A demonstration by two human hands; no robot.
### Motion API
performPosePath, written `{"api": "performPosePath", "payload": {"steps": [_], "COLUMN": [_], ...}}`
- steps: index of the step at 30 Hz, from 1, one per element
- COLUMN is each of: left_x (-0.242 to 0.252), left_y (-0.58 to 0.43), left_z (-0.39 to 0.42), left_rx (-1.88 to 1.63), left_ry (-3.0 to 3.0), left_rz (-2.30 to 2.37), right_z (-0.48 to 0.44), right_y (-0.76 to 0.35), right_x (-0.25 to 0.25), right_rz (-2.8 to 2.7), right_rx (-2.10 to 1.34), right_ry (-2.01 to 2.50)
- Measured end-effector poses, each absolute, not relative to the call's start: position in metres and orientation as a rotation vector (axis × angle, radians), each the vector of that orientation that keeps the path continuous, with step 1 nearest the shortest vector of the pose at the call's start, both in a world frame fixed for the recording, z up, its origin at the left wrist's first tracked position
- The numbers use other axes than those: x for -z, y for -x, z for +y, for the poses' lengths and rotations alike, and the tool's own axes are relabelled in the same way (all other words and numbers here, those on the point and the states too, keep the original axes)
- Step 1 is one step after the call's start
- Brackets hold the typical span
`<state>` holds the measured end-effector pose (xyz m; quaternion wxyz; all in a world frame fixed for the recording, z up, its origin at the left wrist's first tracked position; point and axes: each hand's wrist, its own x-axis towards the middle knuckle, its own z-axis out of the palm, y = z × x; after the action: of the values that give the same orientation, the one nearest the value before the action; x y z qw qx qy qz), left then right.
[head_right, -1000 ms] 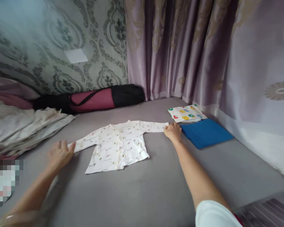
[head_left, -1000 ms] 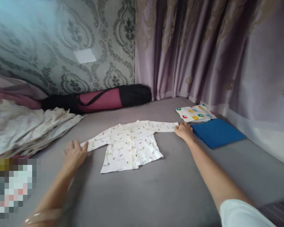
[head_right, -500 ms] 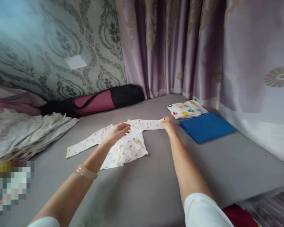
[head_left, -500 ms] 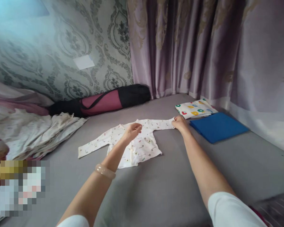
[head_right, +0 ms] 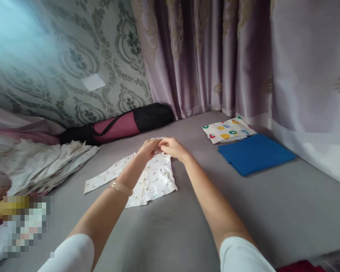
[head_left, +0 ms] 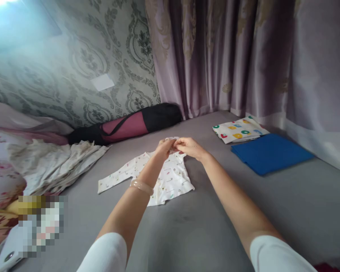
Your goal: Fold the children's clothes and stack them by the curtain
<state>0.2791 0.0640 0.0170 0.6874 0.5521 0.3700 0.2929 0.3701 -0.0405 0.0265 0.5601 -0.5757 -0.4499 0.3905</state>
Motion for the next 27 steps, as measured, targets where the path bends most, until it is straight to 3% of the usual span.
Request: {"api": "performPosePath", "payload": {"steps": [6,14,20,27], "left_x": [-0.017,-0.004,-0.001,-0.006], "left_y": [-0.240,-0.210,-0.212,-0.216], "left_z": [0.102,0.110,0.107,0.109], "left_rx": [-0.825,-0.830,-0.868,-0.843], "left_ry": [-1.167,-1.165,-1.135,-1.165], "left_rz": [0.861,0.852,0.885,0.916], "right_z": [-0.041,-0.044,-0.054,-0.055], "right_y": [-0.404,-0.341,-0.290,-0.320], "right_x": [-0.017,0.007,0.004,-0.013], "right_rz": [-0.903,-1.688,-1.775,-1.667], "right_rx": [-0.637,-0.662,-0.350,-0.296], "right_ry": [1.623,2.233,2.384,2.441]}}
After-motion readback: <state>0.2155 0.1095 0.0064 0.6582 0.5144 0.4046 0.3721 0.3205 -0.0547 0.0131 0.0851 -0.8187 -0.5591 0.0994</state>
